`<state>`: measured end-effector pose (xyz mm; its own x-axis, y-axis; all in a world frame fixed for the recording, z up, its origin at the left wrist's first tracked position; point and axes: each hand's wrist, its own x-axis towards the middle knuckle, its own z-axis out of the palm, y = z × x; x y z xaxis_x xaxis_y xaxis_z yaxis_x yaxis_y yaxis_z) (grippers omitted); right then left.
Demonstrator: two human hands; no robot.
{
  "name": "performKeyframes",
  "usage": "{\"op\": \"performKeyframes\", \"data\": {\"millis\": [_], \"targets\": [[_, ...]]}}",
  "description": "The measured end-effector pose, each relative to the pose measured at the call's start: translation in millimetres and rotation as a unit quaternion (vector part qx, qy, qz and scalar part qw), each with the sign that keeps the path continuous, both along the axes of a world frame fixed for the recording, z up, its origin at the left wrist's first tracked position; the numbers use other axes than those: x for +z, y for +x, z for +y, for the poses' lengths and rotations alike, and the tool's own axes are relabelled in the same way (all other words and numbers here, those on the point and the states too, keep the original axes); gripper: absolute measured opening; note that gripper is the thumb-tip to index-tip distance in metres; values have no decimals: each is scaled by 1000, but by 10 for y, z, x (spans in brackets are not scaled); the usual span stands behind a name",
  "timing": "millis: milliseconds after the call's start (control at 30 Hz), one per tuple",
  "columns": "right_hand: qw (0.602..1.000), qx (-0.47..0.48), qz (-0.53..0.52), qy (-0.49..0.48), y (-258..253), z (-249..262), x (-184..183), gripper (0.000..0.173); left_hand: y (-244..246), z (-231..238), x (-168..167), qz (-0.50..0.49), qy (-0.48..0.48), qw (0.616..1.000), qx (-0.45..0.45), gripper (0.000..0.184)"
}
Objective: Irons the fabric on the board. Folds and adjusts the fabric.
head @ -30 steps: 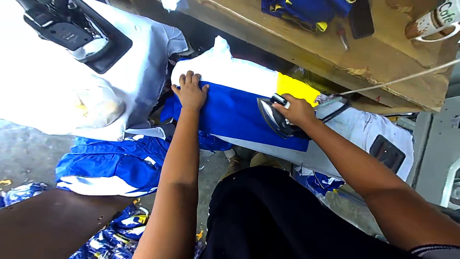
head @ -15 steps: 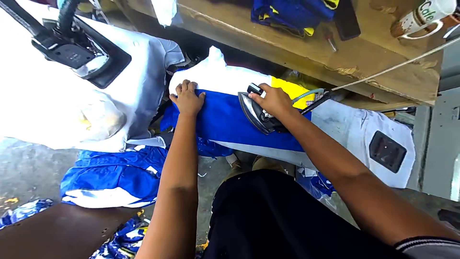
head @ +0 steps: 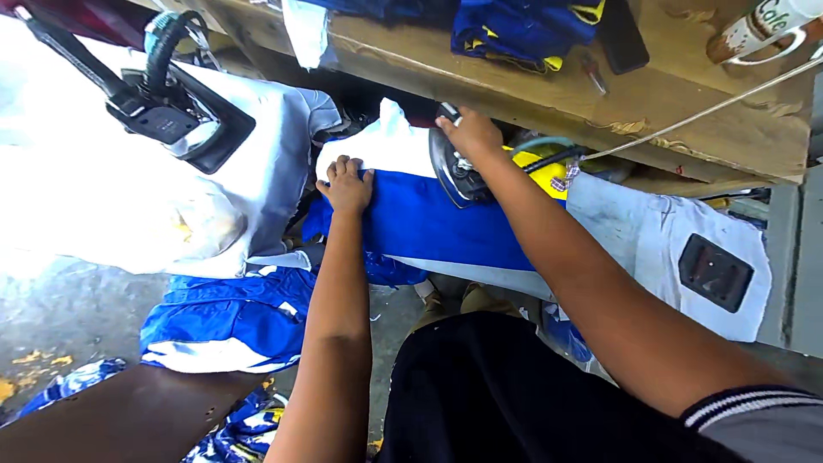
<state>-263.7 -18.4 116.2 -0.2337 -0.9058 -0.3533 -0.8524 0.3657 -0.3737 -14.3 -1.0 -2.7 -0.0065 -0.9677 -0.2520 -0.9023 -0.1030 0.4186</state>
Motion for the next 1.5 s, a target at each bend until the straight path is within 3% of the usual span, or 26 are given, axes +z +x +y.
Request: {"op": "performKeyframes", "data": {"millis": [200,333,467,567,700,767,867,900,967,1100,1367,1500], "targets": [[990,-133,35,-14,-782,381,-120,64,-2,0,-90,20,-28,999,1,51],[986,-162,39,-17,-935,312,-139,64,-17,21,-129,8,-57,998,-10,46],[998,-50,36,-4,-787,532,-98,62,91,238,-251,-12,-109,993,-40,49],[997,67,29,31,-609,775,-90,57,185,659,-232,5,-158,987,-33,53],[987,158,23,36,-244,763,-98,57,205,1400,-259,100,-147,981,79,58],[986,165,20,33,-21,604,-87,58,81,1702,-294,241,-80,945,205,68],[988,156,8,18,202,372,-62,57,-254,1893,-220,436,69,817,372,65],[987,158,9,17,242,337,-48,57,-351,1906,-202,468,106,782,397,59],[986,164,16,22,248,346,-15,58,-498,1895,-160,494,136,756,407,50],[993,111,29,23,-114,527,-14,61,-560,1824,-191,470,119,780,395,41],[992,-102,76,15,-1586,1004,-90,68,-515,1826,-254,423,119,831,342,39],[988,-122,83,44,-1914,1235,-77,68,-518,1836,-271,415,117,838,335,37]]}}
